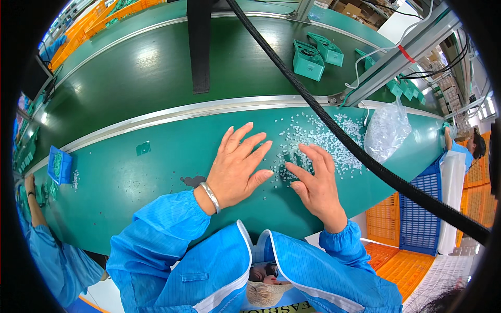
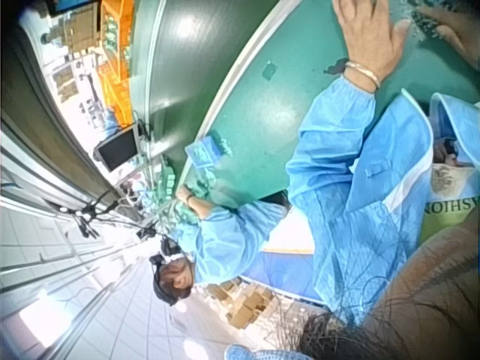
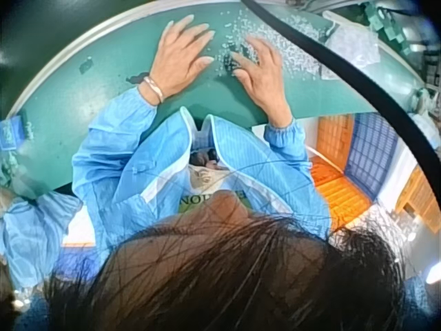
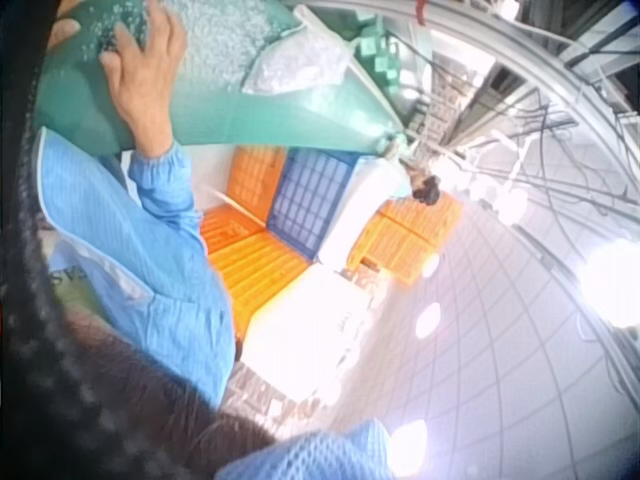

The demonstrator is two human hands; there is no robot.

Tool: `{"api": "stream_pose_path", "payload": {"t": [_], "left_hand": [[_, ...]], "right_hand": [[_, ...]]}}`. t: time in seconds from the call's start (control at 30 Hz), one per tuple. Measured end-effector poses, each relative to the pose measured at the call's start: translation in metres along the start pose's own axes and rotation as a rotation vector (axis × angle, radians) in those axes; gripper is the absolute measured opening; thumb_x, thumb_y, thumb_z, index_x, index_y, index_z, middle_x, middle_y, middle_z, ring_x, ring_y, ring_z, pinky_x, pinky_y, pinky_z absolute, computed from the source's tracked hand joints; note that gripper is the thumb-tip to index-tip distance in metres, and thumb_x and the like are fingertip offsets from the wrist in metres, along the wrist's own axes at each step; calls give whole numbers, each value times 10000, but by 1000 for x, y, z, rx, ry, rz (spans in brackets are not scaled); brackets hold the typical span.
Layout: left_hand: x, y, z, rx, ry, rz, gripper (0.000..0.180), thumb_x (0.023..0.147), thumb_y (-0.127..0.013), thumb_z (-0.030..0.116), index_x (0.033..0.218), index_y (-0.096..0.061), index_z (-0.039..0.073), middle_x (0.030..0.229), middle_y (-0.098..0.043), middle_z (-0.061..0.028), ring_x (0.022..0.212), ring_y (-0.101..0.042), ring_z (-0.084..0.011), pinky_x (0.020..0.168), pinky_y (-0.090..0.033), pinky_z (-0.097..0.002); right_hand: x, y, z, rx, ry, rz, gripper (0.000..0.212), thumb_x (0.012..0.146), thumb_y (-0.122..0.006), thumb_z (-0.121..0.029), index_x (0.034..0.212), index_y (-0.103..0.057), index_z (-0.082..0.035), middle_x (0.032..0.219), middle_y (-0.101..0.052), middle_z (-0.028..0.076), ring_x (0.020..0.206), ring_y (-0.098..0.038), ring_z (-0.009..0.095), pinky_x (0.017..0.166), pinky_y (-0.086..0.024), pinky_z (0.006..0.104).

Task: The person assembles small white components into a green plastic casing by hand on an assembly line.

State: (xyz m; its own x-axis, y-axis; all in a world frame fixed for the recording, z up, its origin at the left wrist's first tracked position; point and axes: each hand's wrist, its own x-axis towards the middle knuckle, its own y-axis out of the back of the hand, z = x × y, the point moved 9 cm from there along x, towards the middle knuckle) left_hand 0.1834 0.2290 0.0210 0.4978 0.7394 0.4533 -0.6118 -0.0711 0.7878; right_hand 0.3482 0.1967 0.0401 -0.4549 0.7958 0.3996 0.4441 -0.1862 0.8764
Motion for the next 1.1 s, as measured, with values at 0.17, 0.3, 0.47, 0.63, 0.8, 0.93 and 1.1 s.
{"api": "stream_pose_path", "payload": {"t": [0.17,0.3,0.47,0.63,0.8,0.93,1.1], "left_hand": [[-1,-2,-4,-48,23,-9,630,1043,-414,577,1368,-610,74,1448,-529,-173,1458,-347,-441,1213,-210,-627],[0,0,0,1,-6,-4,570,1000,-568,490,1365,-616,54,1433,-552,-167,1445,-381,-410,1203,-254,-607],[1,-2,-1,0,-4,-13,567,1001,-565,487,1364,-617,55,1433,-550,-171,1446,-379,-412,1204,-253,-606],[0,-1,-1,-3,-8,-13,563,997,-568,479,1369,-616,59,1435,-548,-172,1450,-372,-413,1207,-248,-608],[0,-1,-1,5,-7,-18,558,998,-567,477,1369,-616,63,1438,-545,-167,1453,-369,-410,1208,-248,-608],[0,0,0,-3,-7,-13,561,1002,-557,486,1370,-616,66,1439,-543,-162,1455,-367,-407,1207,-248,-610],[-1,-1,0,-7,-8,-7,562,1004,-554,488,1371,-616,67,1435,-546,-163,1453,-369,-406,1206,-249,-611]], "right_hand": [[-5,0,-5,-6,17,-31,322,890,-689,-300,1150,-760,-123,1442,-525,151,1338,-454,406,1087,-390,530],[-6,-8,-7,9,12,-80,443,973,-590,-483,1178,-762,-130,1448,-517,170,1344,-443,420,1107,-374,548],[-3,-11,-12,2,18,-83,470,985,-562,-505,1175,-762,-125,1447,-514,170,1350,-438,414,1110,-369,541],[-3,-14,-12,-13,28,-92,478,983,-562,-509,1181,-759,-120,1454,-507,167,1356,-431,413,1108,-369,538],[-2,-19,-12,-41,31,-98,483,986,-564,-509,1206,-748,-121,1462,-497,167,1361,-423,416,1109,-370,539],[0,-19,-14,-22,28,-94,485,990,-561,-508,1212,-747,-119,1462,-500,167,1359,-427,417,1110,-370,540],[-1,-15,-12,-15,-4,-64,471,989,-569,-493,1206,-750,-117,1466,-504,169,1357,-433,422,1114,-368,538]]}}
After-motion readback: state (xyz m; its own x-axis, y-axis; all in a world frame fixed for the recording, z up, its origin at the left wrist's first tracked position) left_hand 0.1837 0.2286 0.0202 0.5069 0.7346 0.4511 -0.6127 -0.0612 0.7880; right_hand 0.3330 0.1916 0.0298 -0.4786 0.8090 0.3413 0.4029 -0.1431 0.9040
